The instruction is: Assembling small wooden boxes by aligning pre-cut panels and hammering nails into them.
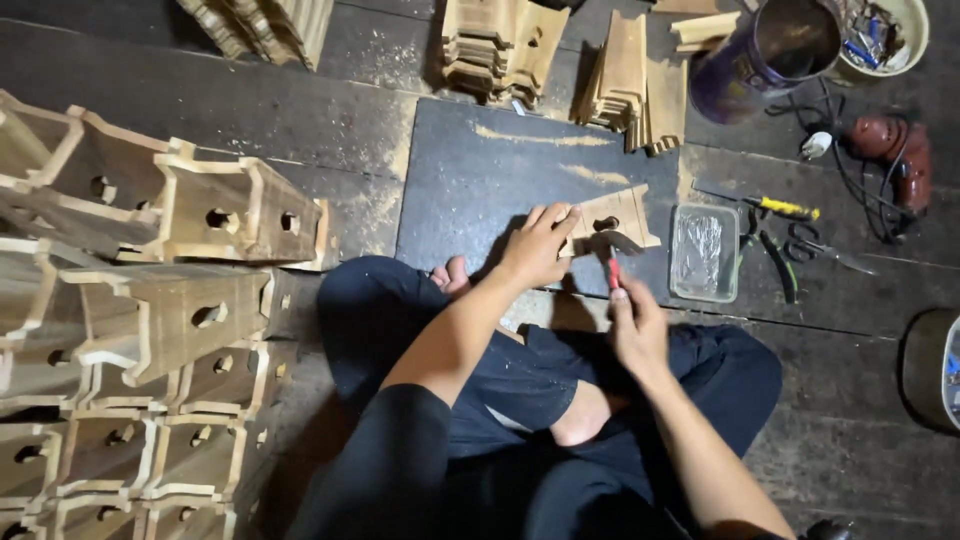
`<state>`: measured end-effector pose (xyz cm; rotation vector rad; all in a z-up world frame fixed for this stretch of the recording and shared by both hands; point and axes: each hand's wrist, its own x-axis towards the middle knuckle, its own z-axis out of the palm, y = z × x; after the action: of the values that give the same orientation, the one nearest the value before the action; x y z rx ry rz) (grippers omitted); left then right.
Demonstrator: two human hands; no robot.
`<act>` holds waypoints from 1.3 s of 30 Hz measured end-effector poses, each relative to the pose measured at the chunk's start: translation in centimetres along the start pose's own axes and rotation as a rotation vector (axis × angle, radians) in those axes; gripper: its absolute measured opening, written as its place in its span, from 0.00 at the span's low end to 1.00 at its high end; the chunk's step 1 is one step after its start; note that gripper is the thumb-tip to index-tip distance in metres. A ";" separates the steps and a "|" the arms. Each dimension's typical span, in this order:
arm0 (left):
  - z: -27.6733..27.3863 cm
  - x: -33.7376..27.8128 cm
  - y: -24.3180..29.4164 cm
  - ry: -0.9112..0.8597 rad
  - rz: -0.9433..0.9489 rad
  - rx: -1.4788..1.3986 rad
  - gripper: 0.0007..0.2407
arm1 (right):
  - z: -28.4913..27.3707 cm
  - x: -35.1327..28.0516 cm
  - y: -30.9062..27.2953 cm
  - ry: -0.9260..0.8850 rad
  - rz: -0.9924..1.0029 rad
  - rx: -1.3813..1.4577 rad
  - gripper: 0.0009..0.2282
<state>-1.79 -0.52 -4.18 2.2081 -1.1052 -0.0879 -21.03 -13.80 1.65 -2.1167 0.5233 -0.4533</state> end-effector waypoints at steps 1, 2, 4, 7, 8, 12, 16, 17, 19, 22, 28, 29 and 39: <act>0.5 -0.2 0.2 0.006 0.003 -0.001 0.32 | -1.1 -0.2 -1.4 0.003 -0.005 -0.003 0.11; 0.6 -0.1 0.1 0.010 -0.002 -0.006 0.32 | -1.9 0.1 -2.7 0.041 -0.063 -0.052 0.12; 1.1 -0.3 0.2 0.005 -0.015 -0.024 0.32 | -3.4 0.0 -4.3 0.073 -0.107 -0.110 0.14; 0.7 0.8 -0.8 0.004 -0.030 0.035 0.30 | -3.0 0.1 -3.1 0.224 -0.473 -0.005 0.13; 1.0 0.5 -0.8 -0.030 -0.036 0.016 0.32 | -2.6 -0.9 -1.1 0.241 -0.436 -0.077 0.12; 0.4 0.8 -0.1 -0.034 -0.042 0.027 0.33 | 0.1 -0.4 -1.1 0.020 -0.134 -0.139 0.14; 2.5 -0.2 -0.8 -0.071 -0.053 0.033 0.37 | -2.3 -1.3 -3.2 0.115 -0.209 -0.074 0.14; 2.6 -0.8 -0.5 -0.083 -0.073 0.011 0.37 | -2.4 -2.2 -1.6 0.163 -0.327 -0.075 0.14; 0.8 0.9 -1.1 -0.063 -0.063 0.024 0.37 | -1.1 -0.3 -0.4 0.246 -0.485 -0.055 0.14; 0.5 0.0 0.2 0.064 -0.018 0.043 0.31 | -0.6 -0.1 -0.2 0.017 -0.316 -0.087 0.13; 2.0 0.3 -0.8 0.020 -0.023 0.026 0.30 | -1.8 -0.6 -0.6 0.199 -0.449 0.073 0.15; 1.9 0.5 -0.9 0.024 -0.030 0.011 0.31 | -1.1 -0.3 -0.1 0.084 -0.283 -0.028 0.15; 1.3 0.4 -0.4 -0.106 -0.091 0.024 0.34 | -0.8 -1.4 1.5 0.212 -0.330 -0.094 0.12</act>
<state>-1.67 -1.35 -5.28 2.2977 -1.0667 -0.2352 -22.91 -14.42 0.68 -2.2681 0.3169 -0.8615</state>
